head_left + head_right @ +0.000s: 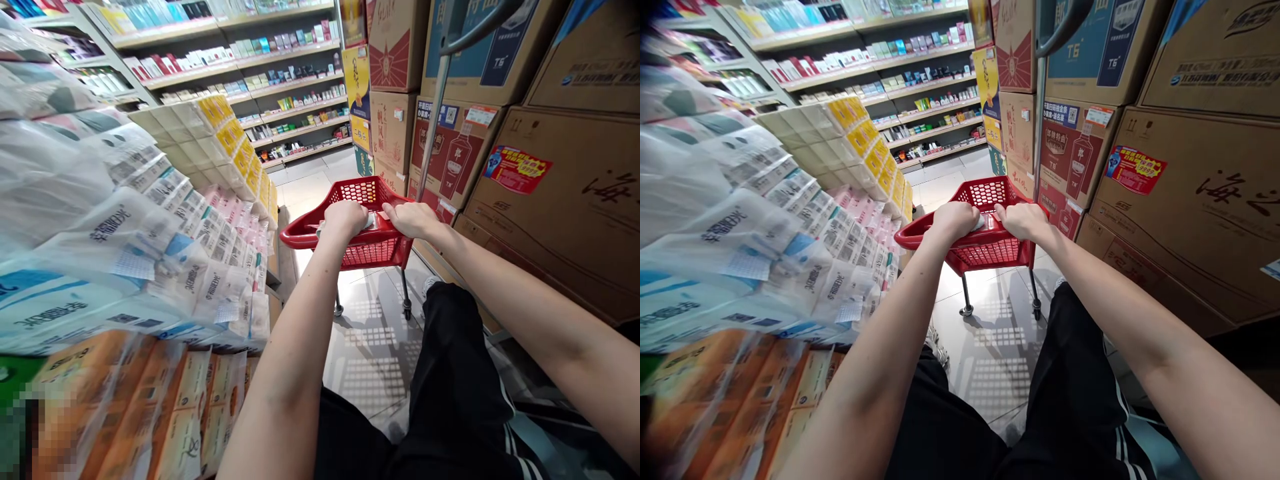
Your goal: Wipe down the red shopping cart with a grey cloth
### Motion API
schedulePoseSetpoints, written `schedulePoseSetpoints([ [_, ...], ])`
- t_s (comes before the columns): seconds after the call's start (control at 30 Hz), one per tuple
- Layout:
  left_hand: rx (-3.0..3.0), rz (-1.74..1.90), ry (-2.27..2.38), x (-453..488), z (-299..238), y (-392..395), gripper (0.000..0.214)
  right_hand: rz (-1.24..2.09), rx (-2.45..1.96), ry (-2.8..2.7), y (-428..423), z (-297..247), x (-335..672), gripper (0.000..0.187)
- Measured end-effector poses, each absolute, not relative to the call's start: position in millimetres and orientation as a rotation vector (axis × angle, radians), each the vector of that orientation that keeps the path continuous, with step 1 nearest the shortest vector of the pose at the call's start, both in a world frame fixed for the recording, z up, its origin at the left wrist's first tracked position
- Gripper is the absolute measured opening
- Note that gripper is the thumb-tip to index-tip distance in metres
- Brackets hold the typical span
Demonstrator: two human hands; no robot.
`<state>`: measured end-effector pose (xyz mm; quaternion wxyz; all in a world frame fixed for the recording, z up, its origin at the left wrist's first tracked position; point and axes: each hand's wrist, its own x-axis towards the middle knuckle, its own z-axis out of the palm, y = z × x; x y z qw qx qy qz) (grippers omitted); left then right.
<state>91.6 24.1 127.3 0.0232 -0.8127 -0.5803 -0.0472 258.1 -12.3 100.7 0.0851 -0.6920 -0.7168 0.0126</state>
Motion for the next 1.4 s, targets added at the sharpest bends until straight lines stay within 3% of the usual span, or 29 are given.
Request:
schedulePoseSetpoints([
  [0.27,-2.672,-0.541,-1.375,87,111,8,0.042,-0.021,-2.092,-2.013,-10,96,256,0.075],
  [0.53,-2.646,-0.351,-1.671,114,121,25,0.04,-0.028,-2.082,-2.024,-20,101,248,0.075],
  [0.87,-2.404,-0.815,-1.542,107,107,-6,0.044,-0.04,-2.034,-2.002,-32,106,254,0.074],
  [1.4,-2.761,-0.643,-1.371,79,117,12,0.042,-0.095,-2.023,-2.055,-22,93,262,0.081],
])
